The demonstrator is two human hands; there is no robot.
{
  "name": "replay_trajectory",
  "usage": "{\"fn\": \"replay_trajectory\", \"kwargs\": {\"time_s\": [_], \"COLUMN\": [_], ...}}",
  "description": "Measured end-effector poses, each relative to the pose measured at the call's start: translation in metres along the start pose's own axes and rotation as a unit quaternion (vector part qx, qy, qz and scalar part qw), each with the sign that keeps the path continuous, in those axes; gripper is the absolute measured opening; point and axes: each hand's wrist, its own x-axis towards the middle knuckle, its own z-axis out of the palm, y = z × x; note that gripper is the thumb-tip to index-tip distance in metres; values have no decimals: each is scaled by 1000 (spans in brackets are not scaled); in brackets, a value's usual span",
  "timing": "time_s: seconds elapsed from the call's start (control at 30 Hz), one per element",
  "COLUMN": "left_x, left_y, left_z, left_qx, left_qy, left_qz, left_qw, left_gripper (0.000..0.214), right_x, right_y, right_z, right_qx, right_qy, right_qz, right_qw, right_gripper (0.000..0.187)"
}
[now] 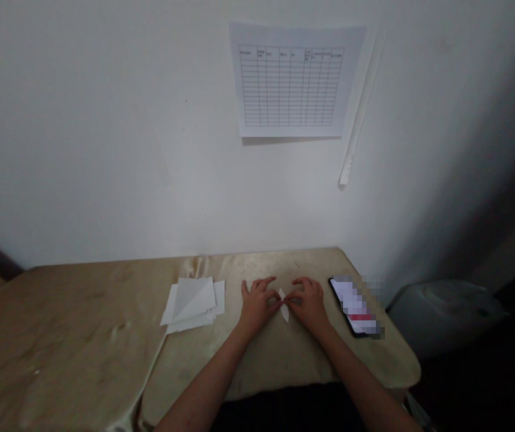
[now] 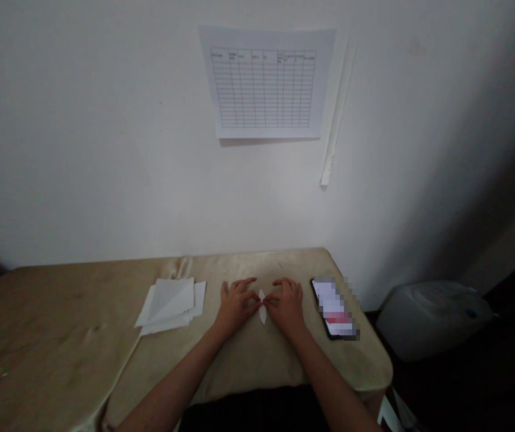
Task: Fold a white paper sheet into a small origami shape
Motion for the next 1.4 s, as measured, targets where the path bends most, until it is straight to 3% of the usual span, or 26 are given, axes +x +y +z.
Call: {"fn": "replay_trajectory", "kwargs": {"time_s": [0.3,0.87,1.17,1.4], "left_x": [0,2,2,2], "left_y": [-1,-7,-9,-7], "left_z": [0,5,5,3], "left_qx": [8,42,38,31], "left_qy": [-13,-28,-34,-40], "left_qz": [-45,-37,-7,-5], "left_qw": [999,998,999,999], "left_gripper": [16,37,48,34], "right_x": [0,-5,-3,-2], "right_y": [-4,-8,-1,2], "right_z": [-3,-3,-3,-1], "right_qx": [-16,-68,-30,16], "right_qy": [-30,-89,-27,-5], "right_qz": [32,29,26,29], "right_qw": [999,993,999,999], "right_gripper": [11,31,19,7]}}
